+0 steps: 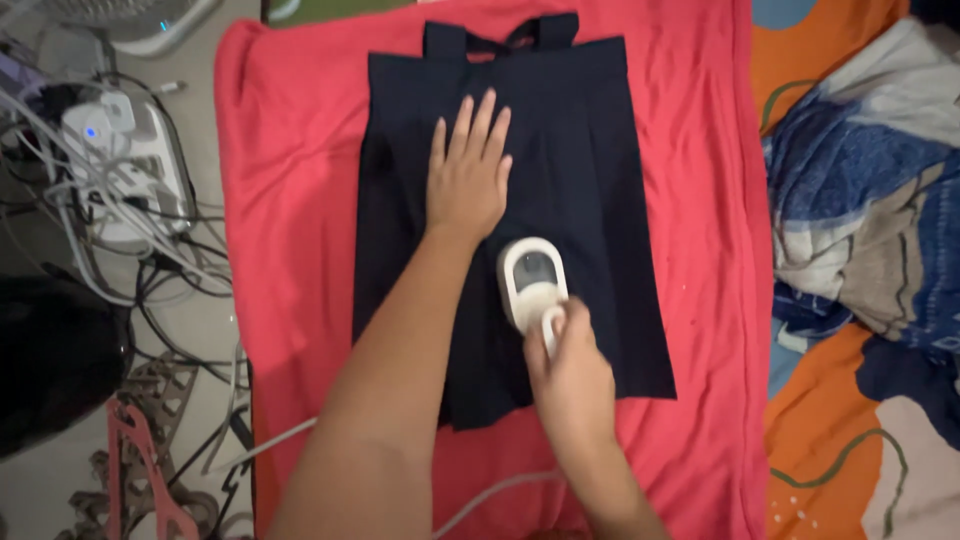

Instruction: Steam a white shirt and a blue pleated skirt using a handheld steamer on a bed.

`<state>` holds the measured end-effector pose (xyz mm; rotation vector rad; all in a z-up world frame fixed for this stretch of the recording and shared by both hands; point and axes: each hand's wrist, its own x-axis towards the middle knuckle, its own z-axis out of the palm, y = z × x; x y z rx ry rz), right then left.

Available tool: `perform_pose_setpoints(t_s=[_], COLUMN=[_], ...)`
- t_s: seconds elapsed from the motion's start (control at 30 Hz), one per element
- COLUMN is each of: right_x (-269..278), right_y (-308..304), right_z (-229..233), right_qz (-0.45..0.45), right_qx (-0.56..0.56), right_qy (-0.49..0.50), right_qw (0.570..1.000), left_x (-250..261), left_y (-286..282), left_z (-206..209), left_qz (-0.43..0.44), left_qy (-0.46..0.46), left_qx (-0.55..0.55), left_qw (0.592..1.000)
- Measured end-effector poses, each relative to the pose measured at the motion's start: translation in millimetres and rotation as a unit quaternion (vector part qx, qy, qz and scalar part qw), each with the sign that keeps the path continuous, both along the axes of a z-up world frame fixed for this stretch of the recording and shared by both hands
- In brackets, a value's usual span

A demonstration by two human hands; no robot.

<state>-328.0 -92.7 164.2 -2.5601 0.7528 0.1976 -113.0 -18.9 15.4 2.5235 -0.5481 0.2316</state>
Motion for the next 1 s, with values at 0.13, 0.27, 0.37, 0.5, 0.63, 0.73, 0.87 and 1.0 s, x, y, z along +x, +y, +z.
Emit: perform_pose_setpoints(t_s=[0.13,0.27,0.37,0.5,0.63,0.73,0.87,1.0], right_x=[-25,-70,-9,40,12,-19,19,102], right_y=[0,-13,-1,12,10,3,5,5], right_z=[-3,-19,-6,2,0,-7,0,-18], right_qz=[0.006,-0.019,-0.008,0.022,0.016,0.018,0.022,0.078], right_qx=[0.000,0.011,0.000,0.014,-0.008,0.000,0.011,-0.035], right_qy=[0.004,0.016,-0.019,-0.033,0.013,0.005,-0.023,-0.126], right_qw=[1.000,1.000,1.000,0.999,1.000,1.000,0.999,0.988], left_x=[14,16,26,37,67,102,123,143], left_y=[4,3,3,5,5,4,2,3], left_z=[3,-18,-29,-45,0,-25,-36,-65], left_qz=[-0.002,-0.014,-0.005,-0.006,0.037,0.055,0.033,0.020], left_qy=[-0.037,0.026,0.046,0.041,0.085,0.074,0.141,0.094], left_qx=[-0.014,-0.110,-0.202,-0.233,-0.250,-0.218,-0.238,-0.252], left_qw=[0.999,0.994,0.978,0.971,0.964,0.972,0.960,0.963])
